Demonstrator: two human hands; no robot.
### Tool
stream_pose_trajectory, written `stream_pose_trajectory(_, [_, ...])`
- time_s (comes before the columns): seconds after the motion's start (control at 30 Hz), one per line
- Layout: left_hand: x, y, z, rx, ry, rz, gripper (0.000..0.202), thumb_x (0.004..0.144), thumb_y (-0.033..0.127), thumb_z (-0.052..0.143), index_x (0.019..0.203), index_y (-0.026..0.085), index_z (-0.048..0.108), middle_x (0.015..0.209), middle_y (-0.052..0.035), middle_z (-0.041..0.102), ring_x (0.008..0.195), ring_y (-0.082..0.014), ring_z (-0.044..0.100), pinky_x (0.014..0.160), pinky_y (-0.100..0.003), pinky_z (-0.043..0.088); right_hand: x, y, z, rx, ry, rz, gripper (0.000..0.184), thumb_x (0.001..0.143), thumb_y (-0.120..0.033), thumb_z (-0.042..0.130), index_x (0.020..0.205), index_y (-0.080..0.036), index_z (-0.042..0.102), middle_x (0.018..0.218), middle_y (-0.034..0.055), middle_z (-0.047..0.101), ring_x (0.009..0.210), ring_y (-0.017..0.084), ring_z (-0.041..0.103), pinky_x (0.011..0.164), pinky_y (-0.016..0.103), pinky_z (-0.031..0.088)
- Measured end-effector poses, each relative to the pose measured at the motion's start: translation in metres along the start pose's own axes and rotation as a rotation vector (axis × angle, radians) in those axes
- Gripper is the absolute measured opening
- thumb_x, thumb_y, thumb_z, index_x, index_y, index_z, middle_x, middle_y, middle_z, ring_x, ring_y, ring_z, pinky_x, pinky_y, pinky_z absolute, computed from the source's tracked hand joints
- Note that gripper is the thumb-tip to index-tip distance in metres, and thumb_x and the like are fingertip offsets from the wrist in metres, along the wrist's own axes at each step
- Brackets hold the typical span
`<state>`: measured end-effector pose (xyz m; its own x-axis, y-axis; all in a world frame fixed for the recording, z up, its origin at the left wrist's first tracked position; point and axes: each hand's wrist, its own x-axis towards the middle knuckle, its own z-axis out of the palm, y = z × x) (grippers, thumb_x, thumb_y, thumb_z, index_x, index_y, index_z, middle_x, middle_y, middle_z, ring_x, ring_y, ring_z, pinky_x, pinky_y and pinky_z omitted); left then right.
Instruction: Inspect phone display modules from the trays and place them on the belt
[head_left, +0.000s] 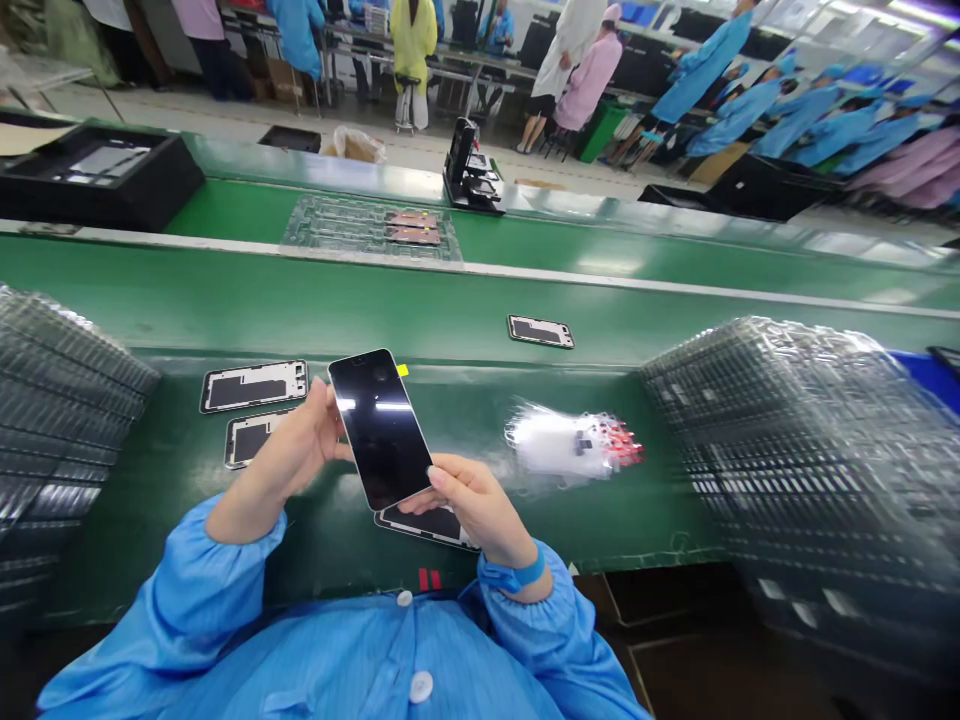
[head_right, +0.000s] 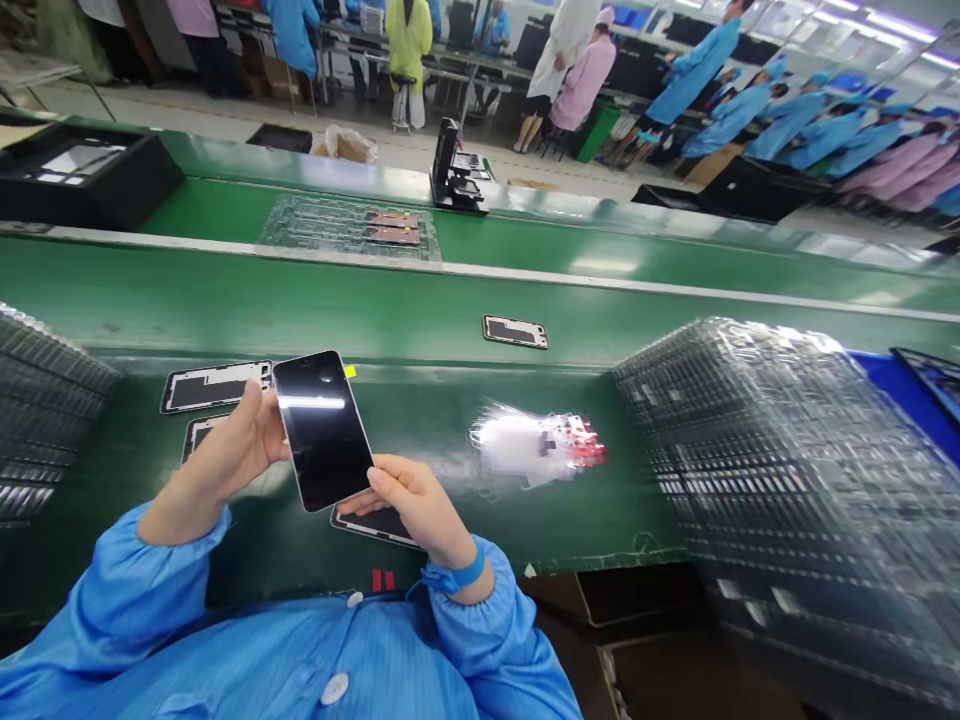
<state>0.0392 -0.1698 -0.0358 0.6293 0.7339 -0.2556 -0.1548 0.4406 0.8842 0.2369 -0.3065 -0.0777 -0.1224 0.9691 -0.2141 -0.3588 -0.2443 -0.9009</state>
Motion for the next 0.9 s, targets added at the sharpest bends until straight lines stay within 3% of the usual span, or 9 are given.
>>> stream_pose_trajectory(0.1, [-0.013, -0.006, 0.008, 0.264, -0.172, -0.042, 0.049, 0.079, 0.064, 0.070, 0.092, 0.016, 0.073, 0.079, -0.0068, 0.069, 0.065, -0.0178, 0.065, 0.051, -0.024, 0.054, 0.002, -0.001, 0.001, -0.026, 0.114, -0.075, 0.046, 0.090, -0.057, 0.066, 0.113, -0.017, 0.072, 0.091, 0.0081, 0.079, 0.084, 0.024, 0.079, 0.077, 0.037, 0.062])
stream_pose_trajectory(0.17, [-0.021, -0.011, 0.013, 0.466, -0.180, -0.065, 0.037, 0.076, 0.051, 0.077, 0.071, 0.016, 0.068, 0.066, -0.0016, 0.063, 0.053, -0.0121, 0.058, 0.049, -0.022, 0.048, 0.003, -0.001, 0.002, -0.041, 0.156, -0.103, 0.043, 0.091, -0.055, 0.065, 0.110, -0.018, 0.073, 0.088, 0.0069, 0.079, 0.083, 0.024, 0.079, 0.077, 0.037, 0.062])
stream_pose_trajectory(0.23, [-0.027, -0.015, 0.017, 0.581, -0.127, -0.078, 0.038, 0.080, 0.046, 0.073, 0.060, 0.016, 0.060, 0.057, 0.0014, 0.057, 0.047, -0.0098, 0.052, 0.047, -0.021, 0.043, 0.005, -0.002, 0.002, -0.033, 0.166, -0.113, 0.042, 0.091, -0.055, 0.065, 0.109, -0.018, 0.073, 0.087, 0.0063, 0.079, 0.083, 0.024, 0.079, 0.076, 0.036, 0.061])
stream_pose_trajectory(0.43, [-0.027, -0.022, 0.018, 0.730, -0.020, 0.042, 0.040, 0.089, 0.050, 0.058, 0.063, 0.020, 0.058, 0.048, 0.0016, 0.057, 0.051, -0.0151, 0.053, 0.055, -0.025, 0.041, 0.009, -0.014, 0.005, 0.132, 0.138, -0.044, 0.049, 0.085, -0.060, 0.068, 0.106, -0.017, 0.074, 0.092, 0.0098, 0.080, 0.080, 0.024, 0.079, 0.068, 0.031, 0.061])
stream_pose_trajectory(0.63, [-0.025, -0.021, 0.016, 0.780, 0.064, 0.090, 0.036, 0.092, 0.049, 0.054, 0.071, 0.020, 0.062, 0.054, -0.0001, 0.065, 0.058, -0.0188, 0.061, 0.061, -0.027, 0.044, 0.023, -0.031, 0.008, -0.017, 0.098, -0.046, 0.045, 0.084, -0.055, 0.072, 0.107, -0.018, 0.071, 0.090, 0.0075, 0.080, 0.082, 0.023, 0.079, 0.071, 0.031, 0.062])
stream_pose_trajectory(0.73, [-0.017, -0.001, 0.010, 0.857, -0.009, 0.153, 0.045, 0.094, 0.052, 0.049, 0.069, 0.019, 0.066, 0.064, -0.0031, 0.071, 0.063, -0.0194, 0.065, 0.065, -0.028, 0.047, 0.048, -0.043, 0.002, -0.063, 0.120, -0.047, 0.040, 0.079, -0.052, 0.079, 0.091, -0.016, 0.071, 0.077, 0.0065, 0.078, 0.073, 0.022, 0.079, 0.065, 0.026, 0.061])
stream_pose_trajectory(0.8, [-0.008, 0.030, -0.006, 1.008, 0.018, 0.209, 0.052, 0.096, 0.055, 0.044, 0.070, 0.018, 0.071, 0.074, -0.0065, 0.076, 0.071, -0.0214, 0.068, 0.070, -0.029, 0.049, 0.074, -0.052, -0.007, -0.072, 0.151, 0.001, 0.033, 0.080, -0.046, 0.080, 0.085, -0.015, 0.070, 0.075, 0.0079, 0.078, 0.067, 0.020, 0.077, 0.059, 0.023, 0.060])
stream_pose_trajectory(0.83, [-0.005, 0.051, -0.018, 1.122, 0.129, 0.229, 0.054, 0.096, 0.056, 0.043, 0.074, 0.018, 0.074, 0.080, -0.0079, 0.077, 0.076, -0.0228, 0.069, 0.072, -0.030, 0.049, 0.089, -0.055, -0.012, -0.087, 0.180, 0.035, 0.028, 0.082, -0.040, 0.079, 0.083, -0.014, 0.070, 0.075, 0.0088, 0.078, 0.064, 0.018, 0.076, 0.057, 0.021, 0.060])
stream_pose_trajectory(0.9, [-0.006, 0.100, -0.048, 1.374, 0.500, 0.206, 0.043, 0.094, 0.052, 0.053, 0.087, 0.016, 0.077, 0.095, -0.0102, 0.079, 0.091, -0.0262, 0.071, 0.082, -0.031, 0.049, 0.121, -0.060, -0.021, -0.132, 0.226, 0.099, 0.020, 0.088, -0.031, 0.072, 0.081, -0.012, 0.069, 0.074, 0.0103, 0.077, 0.058, 0.016, 0.074, 0.053, 0.020, 0.059])
